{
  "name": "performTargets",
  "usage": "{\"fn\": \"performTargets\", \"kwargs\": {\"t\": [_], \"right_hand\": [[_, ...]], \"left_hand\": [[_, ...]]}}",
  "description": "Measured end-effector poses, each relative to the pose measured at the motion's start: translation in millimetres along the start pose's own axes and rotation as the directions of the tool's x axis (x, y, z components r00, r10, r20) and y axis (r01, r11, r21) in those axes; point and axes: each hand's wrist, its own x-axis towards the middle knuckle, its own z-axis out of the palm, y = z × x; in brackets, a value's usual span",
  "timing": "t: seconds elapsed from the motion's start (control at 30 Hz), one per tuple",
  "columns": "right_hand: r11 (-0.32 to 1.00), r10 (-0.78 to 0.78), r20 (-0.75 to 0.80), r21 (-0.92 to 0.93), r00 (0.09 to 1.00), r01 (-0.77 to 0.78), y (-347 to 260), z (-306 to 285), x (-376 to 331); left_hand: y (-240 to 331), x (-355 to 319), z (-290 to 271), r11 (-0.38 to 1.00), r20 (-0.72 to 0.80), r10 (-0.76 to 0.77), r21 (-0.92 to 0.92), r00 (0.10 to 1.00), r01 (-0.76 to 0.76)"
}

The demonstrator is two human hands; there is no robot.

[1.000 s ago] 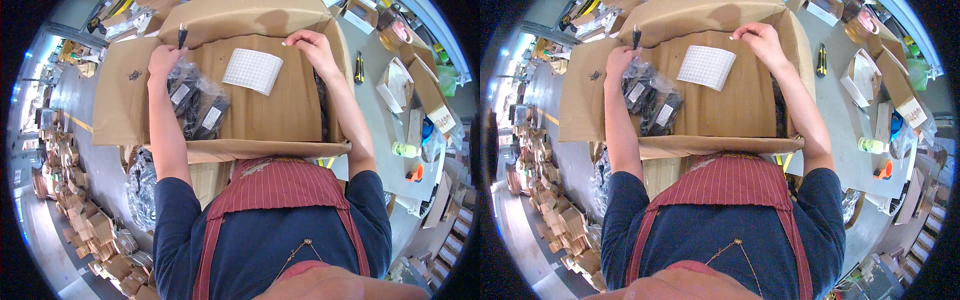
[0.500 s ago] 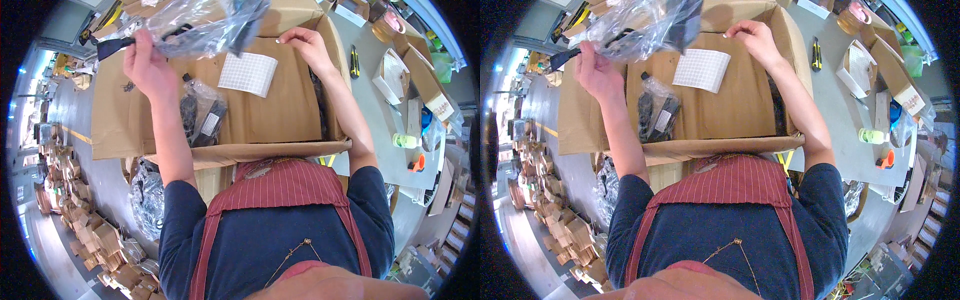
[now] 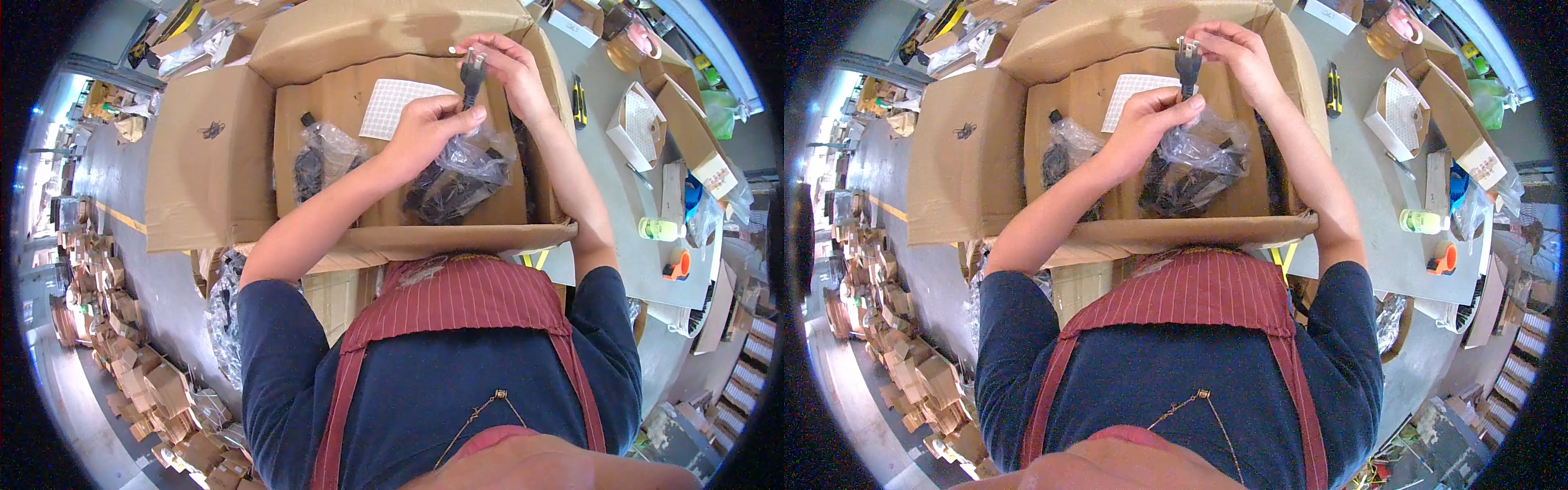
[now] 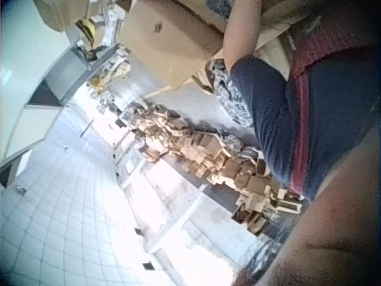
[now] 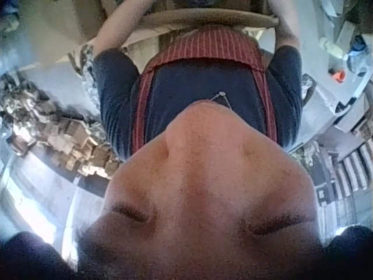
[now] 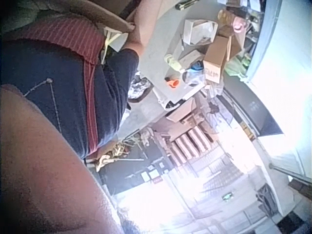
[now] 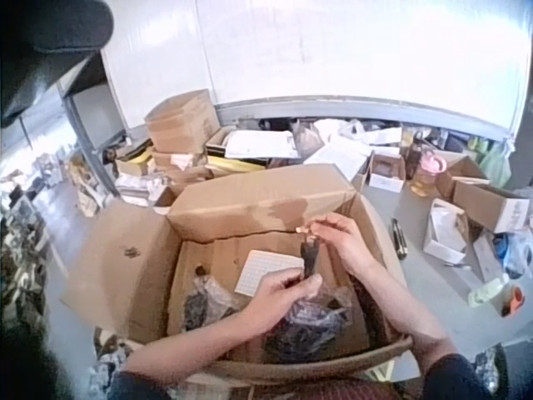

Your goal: The person packs power cables into a cardboard box, handling them one at a time and placing a sheet of protective material over them.

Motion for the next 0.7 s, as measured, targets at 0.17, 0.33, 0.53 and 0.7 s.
{"fn": "performTargets", "kwargs": {"t": [0.17,0.33,0.53,0.7], "right_hand": [[0.994,-0.089,0.269,-0.035,0.959,0.102,-18,23,-13],[0.998,-0.053,0.384,-0.002,0.922,0.058,-8,30,-17],[0.992,-0.127,0.356,0.034,0.926,0.123,-8,35,-17],[0.961,-0.234,0.351,-0.056,0.907,0.27,-5,38,-17]], "left_hand": [[-21,8,1,0.975,-0.075,-0.155,-0.174,0.985,0.14],[-20,9,2,0.977,-0.103,-0.173,-0.146,0.98,0.157],[-30,15,-4,0.998,-0.109,0.023,0.064,0.994,-0.016],[-26,12,0,0.992,-0.126,0.115,0.073,0.985,-0.106]]}}
